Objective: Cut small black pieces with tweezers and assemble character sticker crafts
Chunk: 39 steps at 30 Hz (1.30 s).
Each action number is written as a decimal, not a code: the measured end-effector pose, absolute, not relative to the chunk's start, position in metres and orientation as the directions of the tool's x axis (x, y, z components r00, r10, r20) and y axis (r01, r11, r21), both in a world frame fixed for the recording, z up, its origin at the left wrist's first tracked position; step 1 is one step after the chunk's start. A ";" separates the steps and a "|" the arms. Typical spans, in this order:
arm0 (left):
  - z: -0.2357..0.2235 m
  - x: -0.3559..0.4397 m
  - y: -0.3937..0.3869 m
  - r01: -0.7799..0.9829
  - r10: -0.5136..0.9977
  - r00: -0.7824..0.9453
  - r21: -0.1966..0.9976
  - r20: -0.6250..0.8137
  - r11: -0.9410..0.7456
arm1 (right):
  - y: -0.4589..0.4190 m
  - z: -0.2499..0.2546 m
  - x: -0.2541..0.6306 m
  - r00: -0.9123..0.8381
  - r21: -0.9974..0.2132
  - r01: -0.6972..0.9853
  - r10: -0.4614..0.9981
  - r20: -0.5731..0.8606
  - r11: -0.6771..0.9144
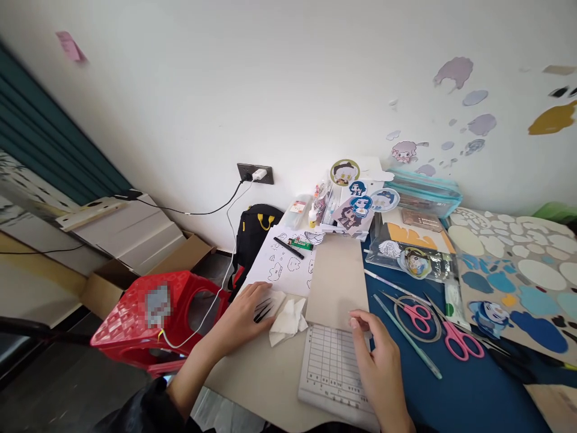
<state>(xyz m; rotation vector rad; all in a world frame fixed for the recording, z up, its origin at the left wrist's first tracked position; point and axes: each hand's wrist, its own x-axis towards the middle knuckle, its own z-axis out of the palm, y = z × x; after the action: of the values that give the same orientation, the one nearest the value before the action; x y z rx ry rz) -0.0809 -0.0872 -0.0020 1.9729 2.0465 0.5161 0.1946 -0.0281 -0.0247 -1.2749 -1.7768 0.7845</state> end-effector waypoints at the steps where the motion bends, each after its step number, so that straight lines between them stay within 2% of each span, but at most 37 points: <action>1: -0.002 -0.080 -0.088 0.906 0.996 -0.050 0.423 0.069 0.016 | -0.029 -0.025 0.194 -0.176 -0.832 0.461 0.951 0.254 0.308; 6: -0.007 -0.080 -0.090 0.908 0.995 -0.021 0.418 0.097 -0.022 | -0.032 -0.020 0.191 -0.181 -0.803 0.465 0.928 0.326 0.373; 9: -0.011 -0.082 -0.089 0.913 0.993 -0.002 0.406 0.119 -0.046 | -0.028 -0.018 0.201 -0.166 -0.752 0.535 0.921 0.353 0.385; 14: -0.015 -0.086 -0.088 0.922 0.990 0.046 0.375 0.131 -0.092 | -0.020 -0.025 0.252 -0.030 -0.571 0.785 0.936 0.350 0.239; 18: -0.013 -0.086 -0.088 0.942 0.990 0.051 0.323 0.134 -0.093 | -0.022 -0.037 0.286 0.045 -0.467 0.876 0.943 0.329 0.122; 22: -0.005 -0.074 -0.090 0.957 0.983 -0.035 0.289 0.181 -0.019 | -0.026 -0.038 0.284 0.002 -0.438 0.891 0.961 0.276 0.123; 27: 0.005 -0.049 -0.102 0.955 0.932 -0.096 0.297 0.349 -0.013 | -0.018 -0.024 0.249 -0.100 -0.392 0.909 0.988 0.118 0.139; 32: 0.014 -0.035 -0.119 0.969 0.859 -0.114 0.246 0.499 -0.014 | 0.002 -0.009 0.245 -0.125 -0.394 0.906 0.987 0.100 0.155; 36: 0.010 -0.013 -0.126 0.951 0.817 -0.185 0.308 0.546 0.010 | 0.027 -0.002 0.274 -0.081 -0.337 0.935 0.991 0.107 0.113; 39: -0.002 0.014 -0.122 0.926 0.811 -0.133 0.362 0.570 -0.103 | 0.046 -0.003 0.289 -0.160 -0.279 0.943 0.982 0.103 0.182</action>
<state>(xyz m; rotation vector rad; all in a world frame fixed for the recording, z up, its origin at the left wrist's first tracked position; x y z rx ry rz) 0.0143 -0.1222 -0.0023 2.1670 2.2048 1.1700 0.2887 0.0458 -0.0026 -1.8447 -2.2012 0.2166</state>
